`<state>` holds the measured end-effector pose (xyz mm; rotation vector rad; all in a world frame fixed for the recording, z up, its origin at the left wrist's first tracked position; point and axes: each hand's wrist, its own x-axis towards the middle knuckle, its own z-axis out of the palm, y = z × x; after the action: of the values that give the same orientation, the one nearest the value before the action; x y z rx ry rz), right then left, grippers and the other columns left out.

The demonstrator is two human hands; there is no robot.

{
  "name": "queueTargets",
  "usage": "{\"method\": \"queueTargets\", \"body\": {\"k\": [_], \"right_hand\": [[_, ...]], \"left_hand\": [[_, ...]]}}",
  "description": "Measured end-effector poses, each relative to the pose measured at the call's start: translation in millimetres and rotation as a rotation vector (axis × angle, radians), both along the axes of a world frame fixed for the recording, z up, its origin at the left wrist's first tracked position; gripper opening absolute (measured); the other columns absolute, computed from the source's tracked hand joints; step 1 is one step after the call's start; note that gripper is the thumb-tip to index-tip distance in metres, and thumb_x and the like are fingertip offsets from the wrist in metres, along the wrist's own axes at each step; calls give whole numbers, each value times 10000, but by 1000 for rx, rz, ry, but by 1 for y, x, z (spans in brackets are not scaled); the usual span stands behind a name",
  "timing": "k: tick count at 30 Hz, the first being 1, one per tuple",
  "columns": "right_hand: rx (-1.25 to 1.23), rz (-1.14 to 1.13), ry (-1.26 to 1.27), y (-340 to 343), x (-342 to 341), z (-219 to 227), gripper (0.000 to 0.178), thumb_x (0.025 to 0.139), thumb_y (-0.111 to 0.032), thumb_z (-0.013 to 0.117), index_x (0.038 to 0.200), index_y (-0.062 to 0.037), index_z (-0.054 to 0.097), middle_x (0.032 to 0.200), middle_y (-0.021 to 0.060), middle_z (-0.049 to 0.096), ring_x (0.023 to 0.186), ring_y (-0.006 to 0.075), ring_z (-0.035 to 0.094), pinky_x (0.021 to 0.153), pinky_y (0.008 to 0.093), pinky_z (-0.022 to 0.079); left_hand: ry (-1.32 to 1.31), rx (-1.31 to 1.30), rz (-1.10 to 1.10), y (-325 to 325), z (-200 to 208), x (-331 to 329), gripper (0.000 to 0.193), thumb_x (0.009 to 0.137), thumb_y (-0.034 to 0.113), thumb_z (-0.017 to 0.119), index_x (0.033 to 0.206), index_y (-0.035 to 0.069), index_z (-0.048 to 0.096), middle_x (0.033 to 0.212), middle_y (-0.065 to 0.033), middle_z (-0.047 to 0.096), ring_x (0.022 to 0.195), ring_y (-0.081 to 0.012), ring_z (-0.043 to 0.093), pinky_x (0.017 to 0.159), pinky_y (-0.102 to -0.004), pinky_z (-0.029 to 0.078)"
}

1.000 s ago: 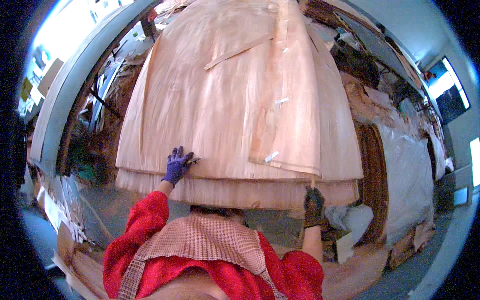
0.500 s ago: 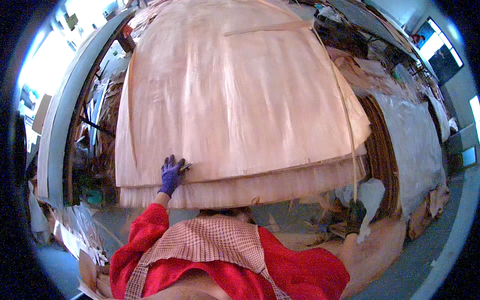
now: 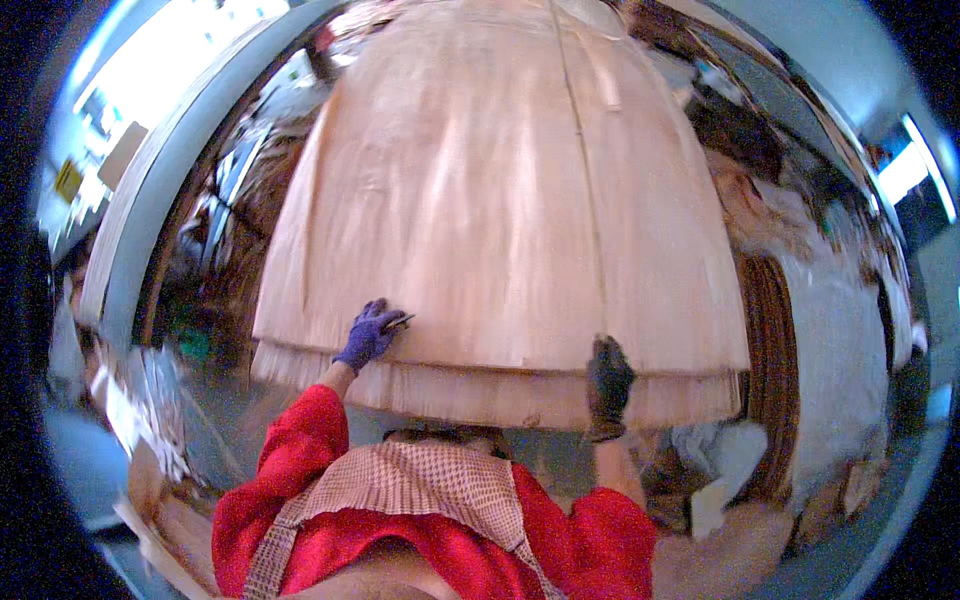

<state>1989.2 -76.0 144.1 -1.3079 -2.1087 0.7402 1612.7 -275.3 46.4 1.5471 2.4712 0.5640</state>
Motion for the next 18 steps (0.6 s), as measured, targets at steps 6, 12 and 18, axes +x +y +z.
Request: {"method": "queueTargets", "body": {"k": [6, 12, 18], "right_hand": [[-934, 162, 589, -60, -147, 16, 165, 769, -79, 529, 913, -32, 593, 743, 97, 613, 552, 171, 549, 490, 286, 451], [-592, 276, 335, -109, -172, -18, 220, 833, -149, 509, 962, 10, 590, 538, -6, 485, 364, 52, 356, 325, 191, 249], [-766, 77, 314, -182, -196, 36, 174, 827, -198, 532, 880, -54, 615, 528, -35, 476, 374, 26, 341, 339, 182, 254]], "left_hand": [[-31, 251, 29, -72, 33, -13, 328, 725, 154, 579, 1053, 172, 576, 1158, -190, 480, 1089, -330, 444, 884, -418, 382], [-123, 295, 227, -183, 19, -49, 351, 702, 130, 587, 1051, 161, 568, 1141, -203, 479, 1033, -347, 481, 845, -412, 407], [-205, 386, 282, -239, 35, -93, 344, 705, 77, 570, 1048, 105, 555, 1083, -165, 521, 948, -344, 523, 816, -378, 433]]}}
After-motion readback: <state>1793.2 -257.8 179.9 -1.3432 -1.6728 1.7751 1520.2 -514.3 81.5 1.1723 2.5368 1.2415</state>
